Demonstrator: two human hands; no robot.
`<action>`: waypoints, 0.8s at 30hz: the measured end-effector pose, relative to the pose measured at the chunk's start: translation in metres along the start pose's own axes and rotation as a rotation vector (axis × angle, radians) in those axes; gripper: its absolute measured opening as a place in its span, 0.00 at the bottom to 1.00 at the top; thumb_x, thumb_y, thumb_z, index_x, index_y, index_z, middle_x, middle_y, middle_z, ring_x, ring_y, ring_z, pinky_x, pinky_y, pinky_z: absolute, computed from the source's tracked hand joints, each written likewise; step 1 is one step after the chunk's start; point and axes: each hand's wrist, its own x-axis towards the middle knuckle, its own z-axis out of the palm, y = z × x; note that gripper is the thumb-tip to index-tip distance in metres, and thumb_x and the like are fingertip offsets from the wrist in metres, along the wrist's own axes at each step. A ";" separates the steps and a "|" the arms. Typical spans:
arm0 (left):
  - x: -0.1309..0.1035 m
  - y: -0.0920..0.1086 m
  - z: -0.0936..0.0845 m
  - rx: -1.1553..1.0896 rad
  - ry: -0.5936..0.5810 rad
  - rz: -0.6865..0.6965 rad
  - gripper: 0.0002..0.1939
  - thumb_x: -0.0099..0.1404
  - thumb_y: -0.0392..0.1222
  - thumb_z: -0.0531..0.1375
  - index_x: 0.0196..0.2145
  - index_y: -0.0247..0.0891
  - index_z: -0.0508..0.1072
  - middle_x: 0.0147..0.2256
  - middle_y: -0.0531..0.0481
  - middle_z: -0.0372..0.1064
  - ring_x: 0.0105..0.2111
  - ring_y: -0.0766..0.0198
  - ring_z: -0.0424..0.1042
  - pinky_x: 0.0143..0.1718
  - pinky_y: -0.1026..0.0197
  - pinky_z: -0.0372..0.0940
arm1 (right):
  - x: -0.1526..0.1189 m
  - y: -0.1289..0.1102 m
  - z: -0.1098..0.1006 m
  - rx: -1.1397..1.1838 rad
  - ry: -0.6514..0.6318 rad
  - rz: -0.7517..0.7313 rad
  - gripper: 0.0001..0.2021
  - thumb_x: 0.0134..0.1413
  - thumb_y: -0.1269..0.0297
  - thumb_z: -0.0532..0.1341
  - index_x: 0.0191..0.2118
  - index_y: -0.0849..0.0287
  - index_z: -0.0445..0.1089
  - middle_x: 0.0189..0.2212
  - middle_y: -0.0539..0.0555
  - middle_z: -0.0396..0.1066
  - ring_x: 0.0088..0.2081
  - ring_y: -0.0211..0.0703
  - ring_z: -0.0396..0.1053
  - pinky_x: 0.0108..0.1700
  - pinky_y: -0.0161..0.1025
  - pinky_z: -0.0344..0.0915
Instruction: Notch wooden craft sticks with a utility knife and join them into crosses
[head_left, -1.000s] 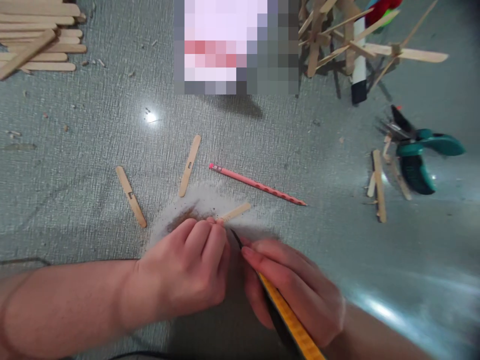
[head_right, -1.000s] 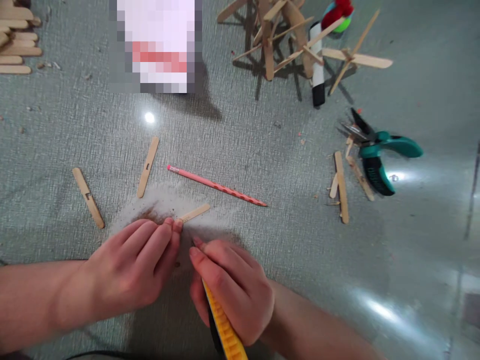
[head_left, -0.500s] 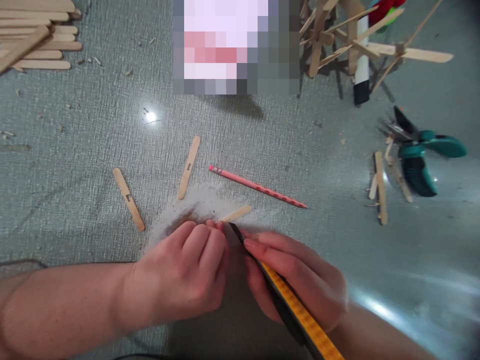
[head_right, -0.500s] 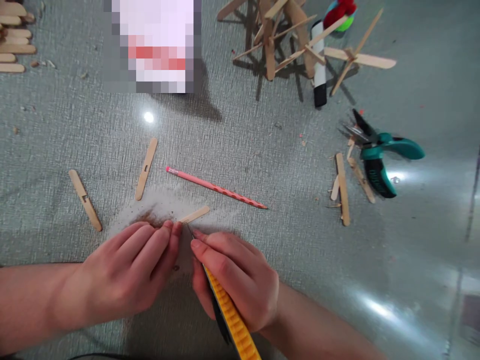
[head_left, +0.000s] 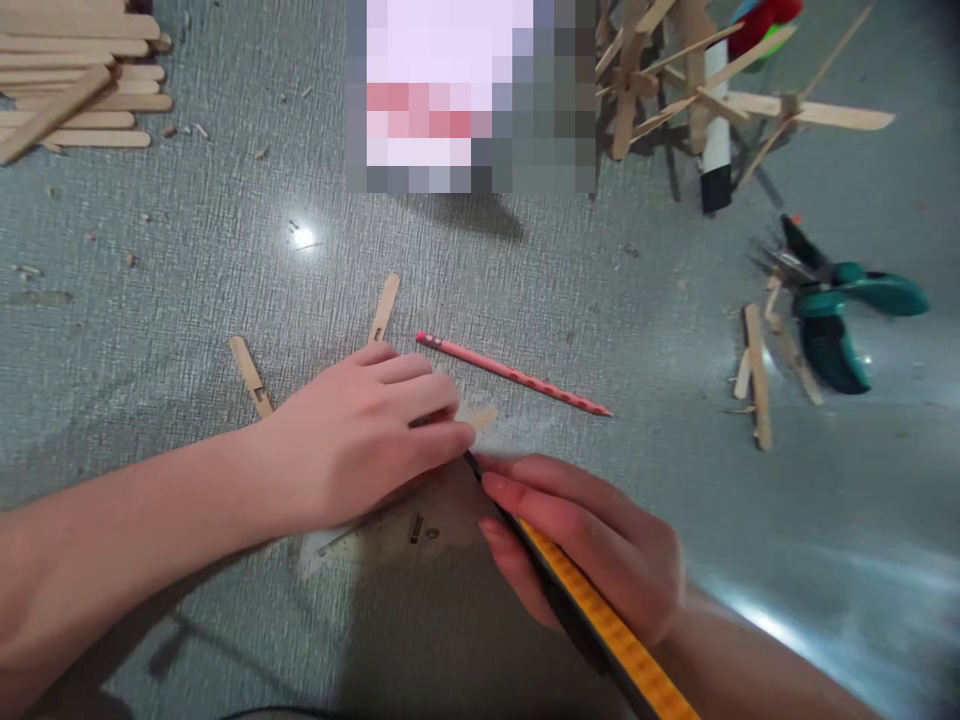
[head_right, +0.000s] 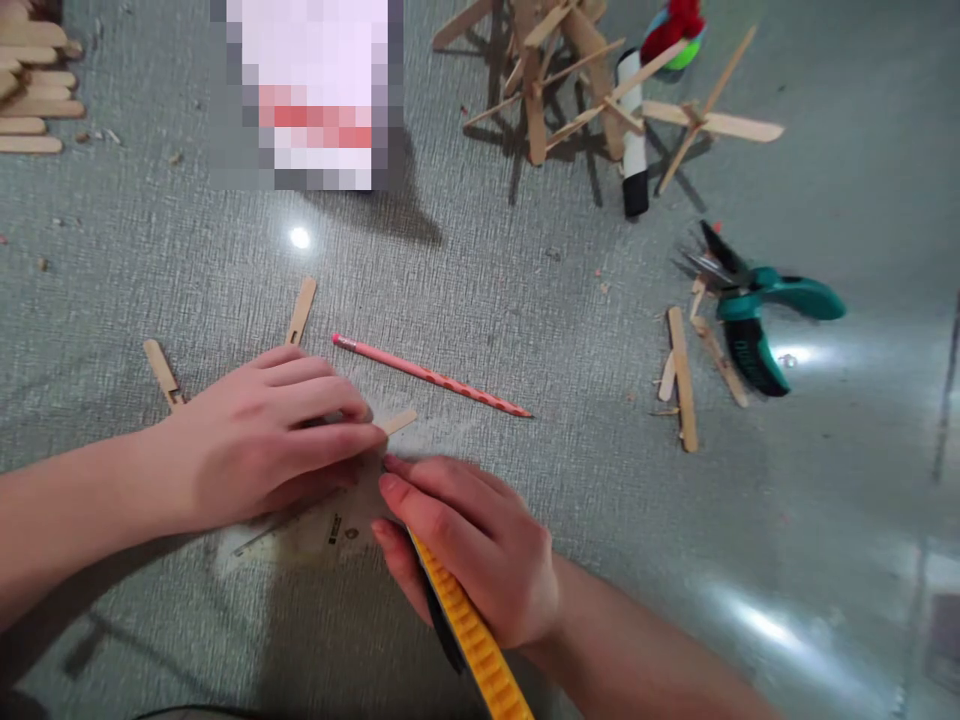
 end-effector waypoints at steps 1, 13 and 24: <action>0.001 -0.003 -0.001 0.010 -0.007 0.002 0.09 0.71 0.42 0.56 0.46 0.40 0.74 0.41 0.49 0.71 0.40 0.61 0.67 0.41 0.57 0.61 | 0.001 0.001 -0.001 0.005 -0.020 -0.007 0.10 0.56 0.75 0.63 0.45 0.62 0.72 0.38 0.58 0.78 0.37 0.43 0.79 0.38 0.35 0.80; -0.002 -0.005 0.004 0.081 -0.048 -0.026 0.27 0.61 0.53 0.65 0.58 0.50 0.70 0.55 0.46 0.63 0.54 0.49 0.61 0.60 0.41 0.54 | 0.010 0.010 -0.007 0.030 -0.149 -0.075 0.12 0.57 0.75 0.60 0.46 0.57 0.70 0.39 0.57 0.79 0.37 0.40 0.79 0.37 0.35 0.78; -0.001 -0.004 0.005 0.096 -0.075 -0.054 0.30 0.60 0.56 0.66 0.59 0.54 0.69 0.57 0.46 0.62 0.56 0.47 0.60 0.64 0.41 0.51 | 0.008 0.013 -0.005 -0.014 -0.149 -0.098 0.13 0.58 0.75 0.58 0.48 0.56 0.68 0.40 0.56 0.80 0.39 0.43 0.80 0.42 0.38 0.79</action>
